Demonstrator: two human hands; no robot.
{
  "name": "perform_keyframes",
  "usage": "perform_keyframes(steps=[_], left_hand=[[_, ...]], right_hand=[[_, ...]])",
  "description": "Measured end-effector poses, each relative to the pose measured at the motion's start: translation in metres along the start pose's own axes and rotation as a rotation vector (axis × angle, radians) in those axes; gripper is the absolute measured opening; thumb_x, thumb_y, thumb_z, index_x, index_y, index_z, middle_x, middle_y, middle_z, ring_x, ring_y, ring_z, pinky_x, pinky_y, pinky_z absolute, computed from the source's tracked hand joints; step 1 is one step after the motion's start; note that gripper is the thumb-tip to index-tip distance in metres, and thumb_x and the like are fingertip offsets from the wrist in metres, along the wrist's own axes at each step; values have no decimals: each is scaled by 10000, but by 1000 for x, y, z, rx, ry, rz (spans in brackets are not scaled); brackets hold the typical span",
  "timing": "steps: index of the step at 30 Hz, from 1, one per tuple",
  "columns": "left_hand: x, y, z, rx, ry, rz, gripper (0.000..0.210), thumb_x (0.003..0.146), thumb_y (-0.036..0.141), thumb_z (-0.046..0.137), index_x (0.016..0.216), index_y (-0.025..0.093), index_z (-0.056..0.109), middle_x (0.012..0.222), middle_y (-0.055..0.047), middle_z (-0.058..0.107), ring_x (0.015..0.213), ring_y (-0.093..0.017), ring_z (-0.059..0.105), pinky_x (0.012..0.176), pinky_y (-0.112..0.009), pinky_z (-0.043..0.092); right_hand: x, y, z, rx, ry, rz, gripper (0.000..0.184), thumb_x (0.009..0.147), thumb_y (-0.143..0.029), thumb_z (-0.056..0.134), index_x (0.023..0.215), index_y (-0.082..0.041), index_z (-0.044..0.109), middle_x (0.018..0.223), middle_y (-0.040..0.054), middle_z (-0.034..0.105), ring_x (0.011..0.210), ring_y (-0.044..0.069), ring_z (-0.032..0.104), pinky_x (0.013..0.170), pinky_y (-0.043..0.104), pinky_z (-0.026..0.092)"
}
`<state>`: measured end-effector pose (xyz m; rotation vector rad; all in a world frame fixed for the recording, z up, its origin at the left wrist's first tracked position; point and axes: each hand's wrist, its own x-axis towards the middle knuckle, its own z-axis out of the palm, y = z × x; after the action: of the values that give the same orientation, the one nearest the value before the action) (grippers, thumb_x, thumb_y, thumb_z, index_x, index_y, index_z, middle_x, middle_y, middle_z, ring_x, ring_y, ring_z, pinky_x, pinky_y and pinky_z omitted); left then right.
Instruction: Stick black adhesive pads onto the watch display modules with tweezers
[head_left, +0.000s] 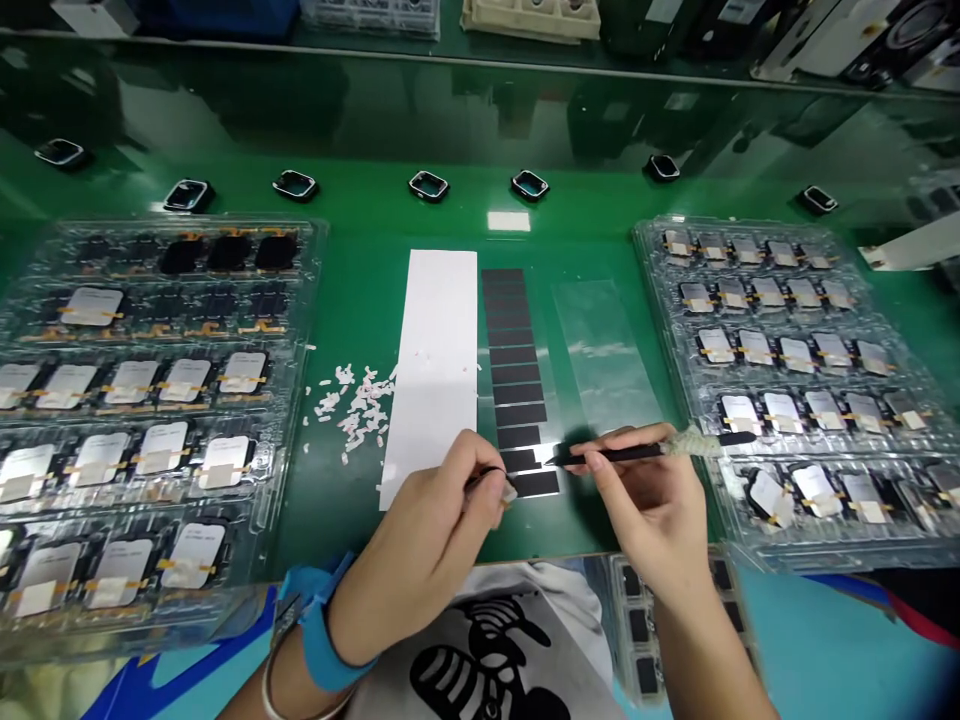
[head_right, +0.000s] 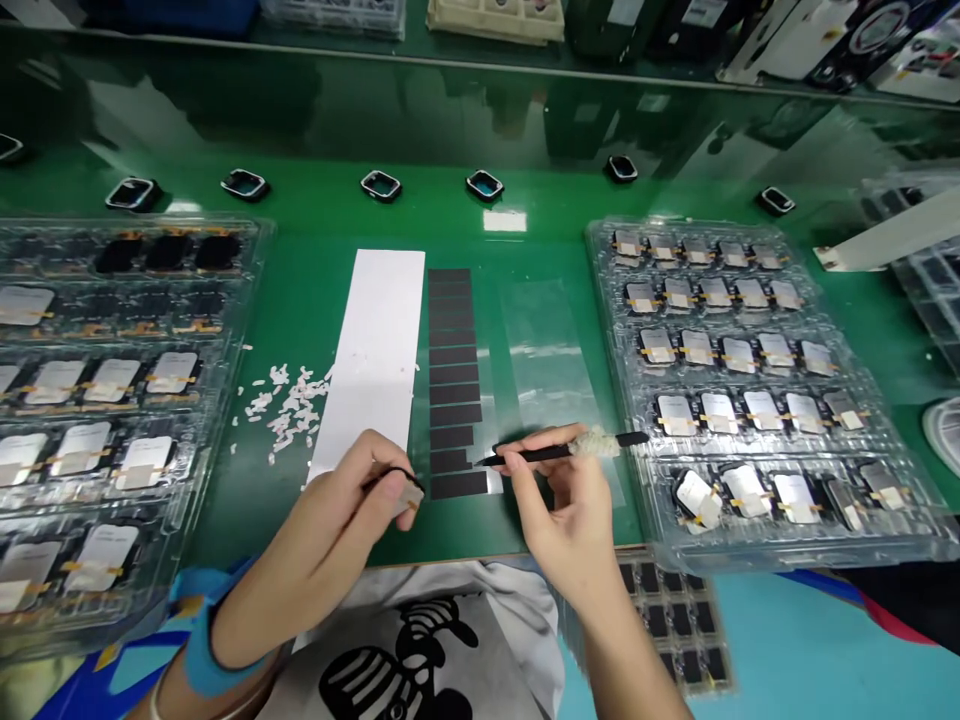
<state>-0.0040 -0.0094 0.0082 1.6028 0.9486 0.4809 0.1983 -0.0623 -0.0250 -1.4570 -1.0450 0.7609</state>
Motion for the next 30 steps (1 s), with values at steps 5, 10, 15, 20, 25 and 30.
perform_keyframes(steps=[5,10,15,20,25,30], left_hand=[[8,8,6,288,-28,34,203,1060,326,319,1054,236,501,918,-27,684,744,-188,637,598,-296,426],[12,7,9,360,8,46,216,1063,338,319,1068,229,506,911,-32,707,739,-204,669,579,-302,424],[12,9,8,378,10,50,211,1063,328,322,1068,226,506,871,-26,707,695,-200,669,552,-294,401],[12,9,7,388,4,56,230,1065,330,313,1064,219,515,781,-8,672,610,-182,626,510,-279,361],[13,7,7,401,6,69,216,1064,328,326,1056,218,512,813,-14,679,606,-172,612,507,-278,329],[13,7,6,367,8,50,197,1056,325,349,1042,222,517,702,17,596,529,-144,525,484,-268,308]], right_hand=[[0,-1,1,-35,5,-8,113,878,-173,667,939,-216,582,928,22,662,753,165,757,688,269,656],[0,-4,2,-18,4,-16,116,869,-159,672,930,-205,585,928,16,663,731,164,762,676,257,652],[0,-2,2,-10,0,-22,138,862,-132,671,938,-209,586,948,15,664,739,160,762,690,252,654],[-1,-1,2,-24,15,-15,130,863,-137,673,929,-206,586,970,16,651,772,172,766,701,265,660],[-3,-1,2,-32,21,2,124,866,-166,684,926,-201,581,956,13,653,726,159,760,690,265,660],[0,-4,2,39,84,55,135,864,-184,694,910,-207,569,868,-3,674,698,145,752,683,252,651]])
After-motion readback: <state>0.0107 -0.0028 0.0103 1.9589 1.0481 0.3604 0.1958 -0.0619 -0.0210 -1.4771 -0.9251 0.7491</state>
